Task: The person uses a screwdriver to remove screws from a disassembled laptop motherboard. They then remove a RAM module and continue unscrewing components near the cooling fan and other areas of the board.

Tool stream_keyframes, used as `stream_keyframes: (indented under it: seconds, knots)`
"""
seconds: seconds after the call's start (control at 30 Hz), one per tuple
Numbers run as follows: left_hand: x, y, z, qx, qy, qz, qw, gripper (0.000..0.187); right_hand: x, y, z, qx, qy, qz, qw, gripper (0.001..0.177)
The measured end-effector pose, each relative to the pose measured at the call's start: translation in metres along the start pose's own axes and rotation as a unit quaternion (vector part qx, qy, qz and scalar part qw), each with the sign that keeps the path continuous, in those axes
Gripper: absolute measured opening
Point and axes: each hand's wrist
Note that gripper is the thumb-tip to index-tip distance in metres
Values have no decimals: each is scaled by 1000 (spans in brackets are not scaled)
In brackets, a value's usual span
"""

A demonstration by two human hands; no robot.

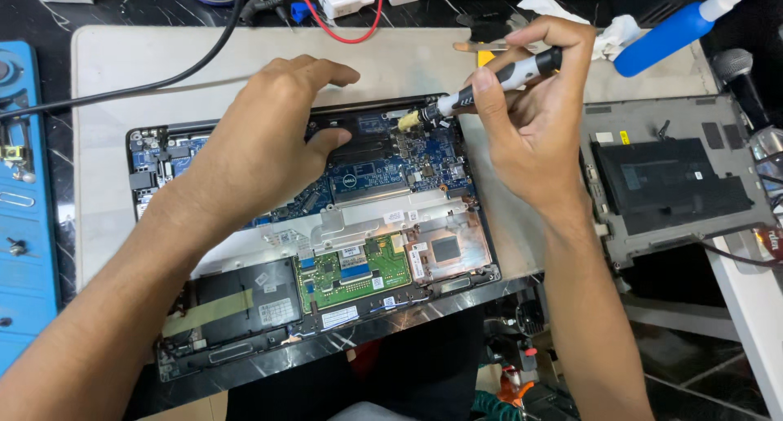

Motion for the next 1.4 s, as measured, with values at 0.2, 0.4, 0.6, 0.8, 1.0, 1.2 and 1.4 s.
stream_keyframes:
  seconds: [0.2, 0.4, 0.6, 0.8, 1.0, 1.2, 1.4]
  knots:
    - [0, -8, 0, -87, -1, -46, 995, 55, -1, 5, -1, -1, 8, -16, 1000, 32]
    - [0, -9, -1, -89, -8, -59, 994, 56, 0, 1, -2, -13, -4, -28, 1000, 32]
    - [-1, -8, -1, -87, -6, -59, 994, 54, 0, 0, 1, -15, -15, -27, 999, 30]
    - [-1, -9, 1, -87, -4, -60, 994, 54, 0, -12, -4, -109, -21, -21, 994, 31]
    - [0, -9, 3, -82, -2, -57, 995, 53, 16, -36, -11, -229, -129, -70, 962, 27]
    - [-1, -2, -2, -74, -16, -72, 995, 52, 51, -64, 3, -315, -187, -200, 909, 36]
    - [-4, -8, 5, -55, 20, 26, 998, 39, 79, -51, 10, -352, -204, -235, 883, 43]
Point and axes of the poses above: each hand's wrist, its own x-axis towards the middle knuckle, its own z-axis out of the palm, y = z × x, and after that the axes turned 13 degrees about y, right-handed
